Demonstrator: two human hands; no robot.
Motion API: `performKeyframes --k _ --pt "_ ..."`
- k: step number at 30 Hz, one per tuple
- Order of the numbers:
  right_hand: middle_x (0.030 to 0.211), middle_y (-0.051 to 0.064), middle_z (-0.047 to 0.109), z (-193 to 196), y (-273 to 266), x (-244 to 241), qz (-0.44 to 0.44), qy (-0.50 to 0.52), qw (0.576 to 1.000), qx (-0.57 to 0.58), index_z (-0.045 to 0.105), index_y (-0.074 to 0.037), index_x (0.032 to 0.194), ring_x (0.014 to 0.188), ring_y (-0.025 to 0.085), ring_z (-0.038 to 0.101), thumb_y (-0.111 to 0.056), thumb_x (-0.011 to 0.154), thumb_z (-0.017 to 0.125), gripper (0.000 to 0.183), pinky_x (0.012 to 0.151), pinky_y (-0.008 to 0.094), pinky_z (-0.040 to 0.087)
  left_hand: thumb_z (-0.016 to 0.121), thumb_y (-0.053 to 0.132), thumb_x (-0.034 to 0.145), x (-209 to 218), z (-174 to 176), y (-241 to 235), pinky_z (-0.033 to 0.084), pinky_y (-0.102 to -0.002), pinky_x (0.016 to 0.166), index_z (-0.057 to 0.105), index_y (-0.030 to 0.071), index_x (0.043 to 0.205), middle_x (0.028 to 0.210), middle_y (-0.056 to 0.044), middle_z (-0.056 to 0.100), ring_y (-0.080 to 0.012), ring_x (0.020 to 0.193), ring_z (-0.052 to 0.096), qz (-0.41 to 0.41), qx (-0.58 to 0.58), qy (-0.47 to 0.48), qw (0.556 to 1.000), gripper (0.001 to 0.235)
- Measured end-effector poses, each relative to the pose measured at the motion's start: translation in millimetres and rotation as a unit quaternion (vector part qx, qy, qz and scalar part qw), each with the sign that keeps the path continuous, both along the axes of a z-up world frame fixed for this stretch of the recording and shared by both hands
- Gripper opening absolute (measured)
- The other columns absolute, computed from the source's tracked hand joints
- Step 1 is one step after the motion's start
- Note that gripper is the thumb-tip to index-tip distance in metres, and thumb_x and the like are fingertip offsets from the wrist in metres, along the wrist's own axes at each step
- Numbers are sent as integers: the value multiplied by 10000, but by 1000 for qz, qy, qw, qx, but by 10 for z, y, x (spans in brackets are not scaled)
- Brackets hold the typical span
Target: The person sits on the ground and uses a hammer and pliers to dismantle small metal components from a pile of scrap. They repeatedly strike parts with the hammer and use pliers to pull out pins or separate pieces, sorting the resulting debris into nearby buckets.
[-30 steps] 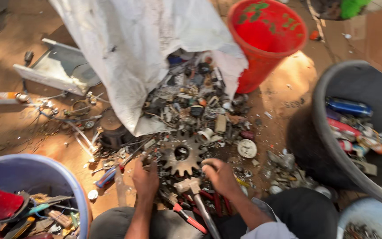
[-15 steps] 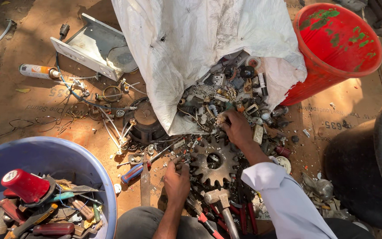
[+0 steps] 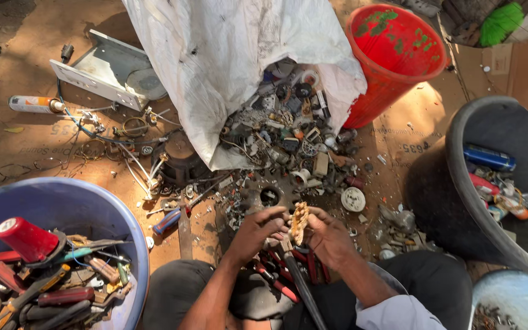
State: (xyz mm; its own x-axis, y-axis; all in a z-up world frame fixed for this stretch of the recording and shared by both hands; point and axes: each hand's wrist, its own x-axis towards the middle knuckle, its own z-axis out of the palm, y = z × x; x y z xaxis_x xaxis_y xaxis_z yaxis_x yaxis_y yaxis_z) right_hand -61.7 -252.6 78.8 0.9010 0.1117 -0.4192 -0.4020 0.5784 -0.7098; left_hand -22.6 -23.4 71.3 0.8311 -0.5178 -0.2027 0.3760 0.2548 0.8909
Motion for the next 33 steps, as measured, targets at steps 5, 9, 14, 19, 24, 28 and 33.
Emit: performKeyframes --k 5,9,14,19,24,28,33 --pt "1046 79 693 -310 187 -480 -24 57 995 -74 637 -55 1219 875 182 675 -142 993 562 253 745 373 579 720 144 937 -335 -28 -177 551 -257 770 669 -5 1208 985 -33 727 -109 875 664 -51 8 -34 998 313" --pt "999 77 619 -492 260 -542 24 4 992 -122 623 -3 1329 806 158 582 -242 1132 569 314 681 333 514 798 110 883 -436 -150 -219 564 -276 736 652 -51 1007 904 -73 714 -133 816 675 39 50 -73 995 251" --pt "1175 57 699 -201 177 -501 164 -142 918 -330 571 -43 1386 986 140 657 -210 966 648 459 855 306 555 798 115 807 -607 -66 -301 552 -276 726 665 4 1163 906 -40 719 -125 810 665 156 176 -79 969 396" --pt "1102 114 761 70 130 -467 191 -261 817 -477 659 -41 1304 966 199 723 -208 975 672 369 874 356 547 725 166 885 -662 119 -183 529 -287 761 693 32 1250 948 -53 731 -132 837 674 116 218 -145 958 390" --pt "969 125 729 23 22 -405 103 -304 738 -594 700 -67 1147 865 262 690 -213 965 655 238 767 393 539 612 128 914 -651 175 -184 512 -321 660 750 36 1171 784 -104 702 -169 696 633 -17 351 -92 932 305" --pt "913 118 738 -50 -124 -252 190 -188 783 -561 684 -76 1107 827 250 706 -208 982 627 190 773 382 544 577 103 873 -586 109 -90 492 -255 660 754 30 1212 835 -41 727 -96 707 610 -68 169 -131 974 389" --pt "1021 113 720 -89 -136 -130 223 -291 779 -509 690 -74 1097 964 249 692 -140 953 652 163 887 388 544 542 385 1065 -574 -102 -16 464 -252 476 755 -46 1046 715 -70 669 -102 525 557 5 32 148 988 482"
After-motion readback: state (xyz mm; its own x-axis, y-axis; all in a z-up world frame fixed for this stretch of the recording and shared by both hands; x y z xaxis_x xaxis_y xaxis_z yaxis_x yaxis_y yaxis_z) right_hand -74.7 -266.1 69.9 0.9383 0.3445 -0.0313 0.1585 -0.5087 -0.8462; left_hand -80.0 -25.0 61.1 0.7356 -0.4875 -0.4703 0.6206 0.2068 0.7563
